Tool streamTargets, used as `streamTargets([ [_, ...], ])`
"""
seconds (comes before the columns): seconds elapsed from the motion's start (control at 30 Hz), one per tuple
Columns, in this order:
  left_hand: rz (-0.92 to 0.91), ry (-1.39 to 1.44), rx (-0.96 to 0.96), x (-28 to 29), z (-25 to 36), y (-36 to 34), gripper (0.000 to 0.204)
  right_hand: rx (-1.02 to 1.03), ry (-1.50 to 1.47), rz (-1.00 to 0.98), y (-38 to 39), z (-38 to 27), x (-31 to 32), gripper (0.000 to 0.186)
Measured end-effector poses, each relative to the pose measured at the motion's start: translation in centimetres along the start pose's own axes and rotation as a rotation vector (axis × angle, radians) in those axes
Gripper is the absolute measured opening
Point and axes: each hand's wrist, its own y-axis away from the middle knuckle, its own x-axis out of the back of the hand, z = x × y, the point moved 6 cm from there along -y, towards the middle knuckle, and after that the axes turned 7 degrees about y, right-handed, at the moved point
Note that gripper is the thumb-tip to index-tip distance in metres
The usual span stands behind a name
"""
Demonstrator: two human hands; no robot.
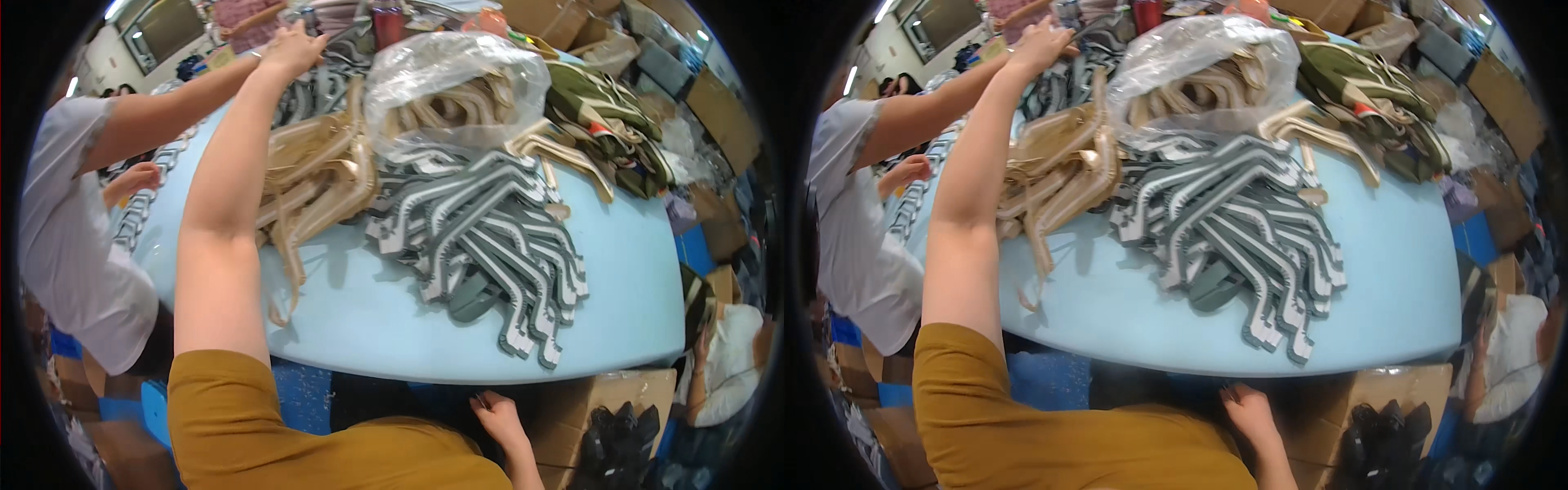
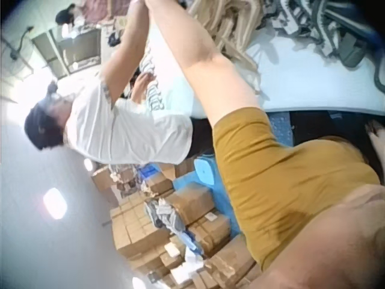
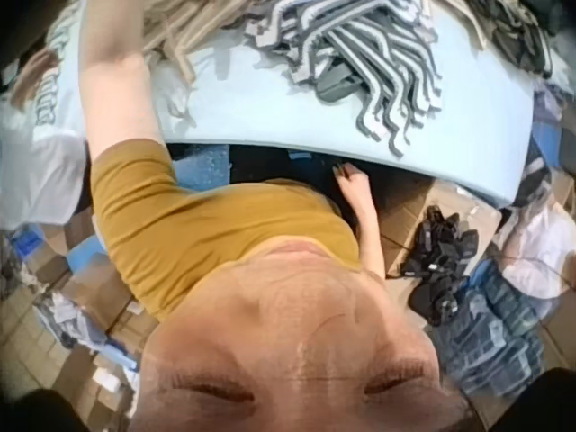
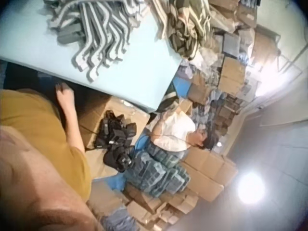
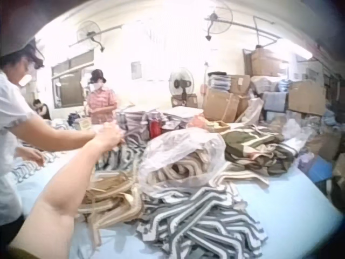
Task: Trimming excess material and loose threads from leather bag components using clippers.
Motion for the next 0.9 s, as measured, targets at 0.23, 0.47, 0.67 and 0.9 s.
streamTargets([
  [0.23, 0.418, 0.739, -0.604, 1.6, 11.9, 6.3, 0.024, 0.02, -0.081, 0.087, -1.2, 1.2, -1.3, 0.02],
  [0.47, -0.196, 0.306, -0.532, -4.0, 24.5, 18.0, 0.027, 0.218, -0.037, 0.115, -0.7, -1.0, -1.0, 0.033],
  [0.67, -0.456, 0.308, -0.292, -10.5, 27.2, 19.2, 0.034, 0.28, -0.095, 0.132, 0.6, -0.5, -0.5, 0.027],
  [0.9, -0.752, 1.057, -0.064, -7.6, 27.5, 17.4, 0.03, 0.241, -0.259, 0.036, 1.7, 1.7, -1.9, 0.026],
])
